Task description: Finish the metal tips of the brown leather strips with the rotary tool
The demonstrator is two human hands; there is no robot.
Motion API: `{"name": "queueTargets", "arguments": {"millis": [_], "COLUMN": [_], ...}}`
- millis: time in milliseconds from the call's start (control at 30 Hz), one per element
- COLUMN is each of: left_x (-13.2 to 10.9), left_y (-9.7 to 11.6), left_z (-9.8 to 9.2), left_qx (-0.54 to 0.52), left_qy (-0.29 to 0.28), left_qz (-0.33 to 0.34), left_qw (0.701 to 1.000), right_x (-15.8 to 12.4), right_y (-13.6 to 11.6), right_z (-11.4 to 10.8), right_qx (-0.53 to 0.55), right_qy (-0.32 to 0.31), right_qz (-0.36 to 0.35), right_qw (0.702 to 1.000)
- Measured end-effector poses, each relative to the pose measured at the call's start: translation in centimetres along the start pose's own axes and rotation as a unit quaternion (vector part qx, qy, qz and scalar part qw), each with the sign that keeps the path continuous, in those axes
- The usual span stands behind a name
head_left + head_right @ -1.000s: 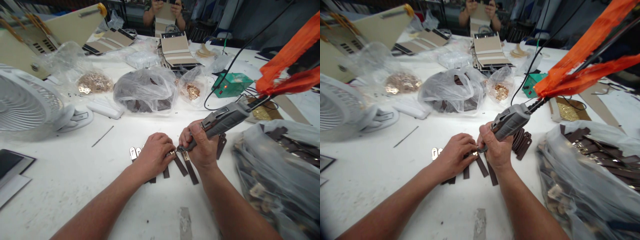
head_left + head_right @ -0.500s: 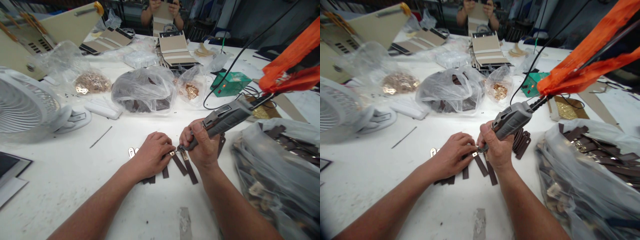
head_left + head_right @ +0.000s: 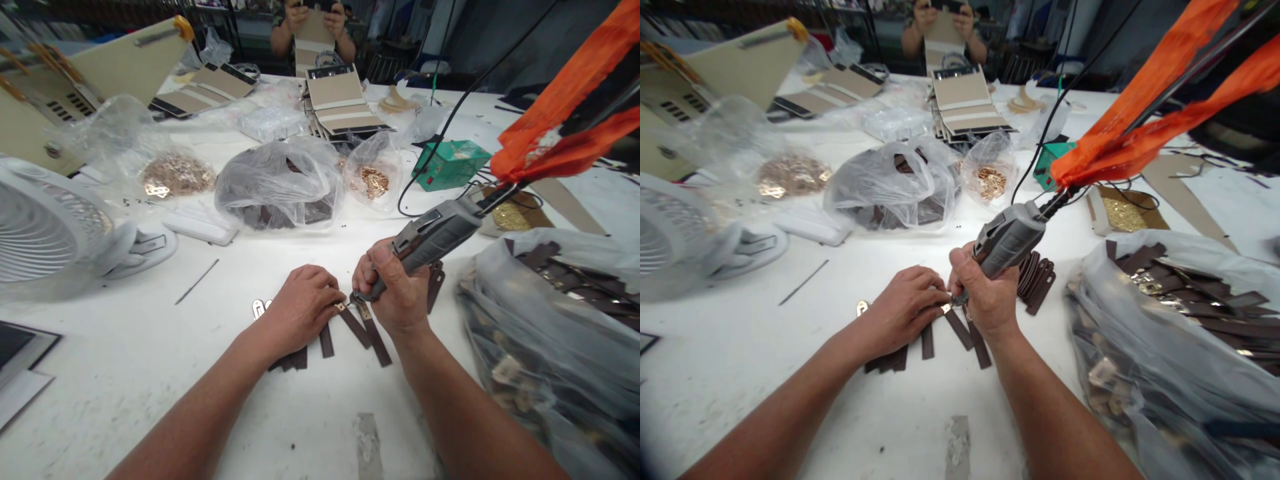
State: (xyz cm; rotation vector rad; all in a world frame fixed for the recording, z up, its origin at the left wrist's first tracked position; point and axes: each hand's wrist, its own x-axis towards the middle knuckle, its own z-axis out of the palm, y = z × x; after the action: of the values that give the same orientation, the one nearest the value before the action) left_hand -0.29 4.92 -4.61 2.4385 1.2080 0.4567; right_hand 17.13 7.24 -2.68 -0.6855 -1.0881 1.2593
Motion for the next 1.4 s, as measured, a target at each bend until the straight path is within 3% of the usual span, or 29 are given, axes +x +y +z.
{"name": "queueTargets", "arguments": {"millis": [433, 1033, 1400], "left_x": [0.0, -0.3, -0.5], "left_y": [1.3, 0.4, -0.1], "left_z": [1.2, 1.4, 2.2], "left_qx": [-0.001, -0.05, -0.117], "left_qy": [0.01, 0.022, 0.138], "left_qz": [-0.013, -0.004, 0.031], "left_qw": [1.0, 0.998, 0.983], "right_x": [0.1, -0.4, -0.5], "right_y": [-0.6, -1.1, -1.4], "right_z": [-0.2, 0.2, 0.8], "right_qx": [0.006, 0.025, 0.035], "right_qy": [-0.001, -0.021, -0.007], "right_qz": [-0.015, -0.021, -0.049], "right_qw": [1.0, 0.999, 0.998]}}
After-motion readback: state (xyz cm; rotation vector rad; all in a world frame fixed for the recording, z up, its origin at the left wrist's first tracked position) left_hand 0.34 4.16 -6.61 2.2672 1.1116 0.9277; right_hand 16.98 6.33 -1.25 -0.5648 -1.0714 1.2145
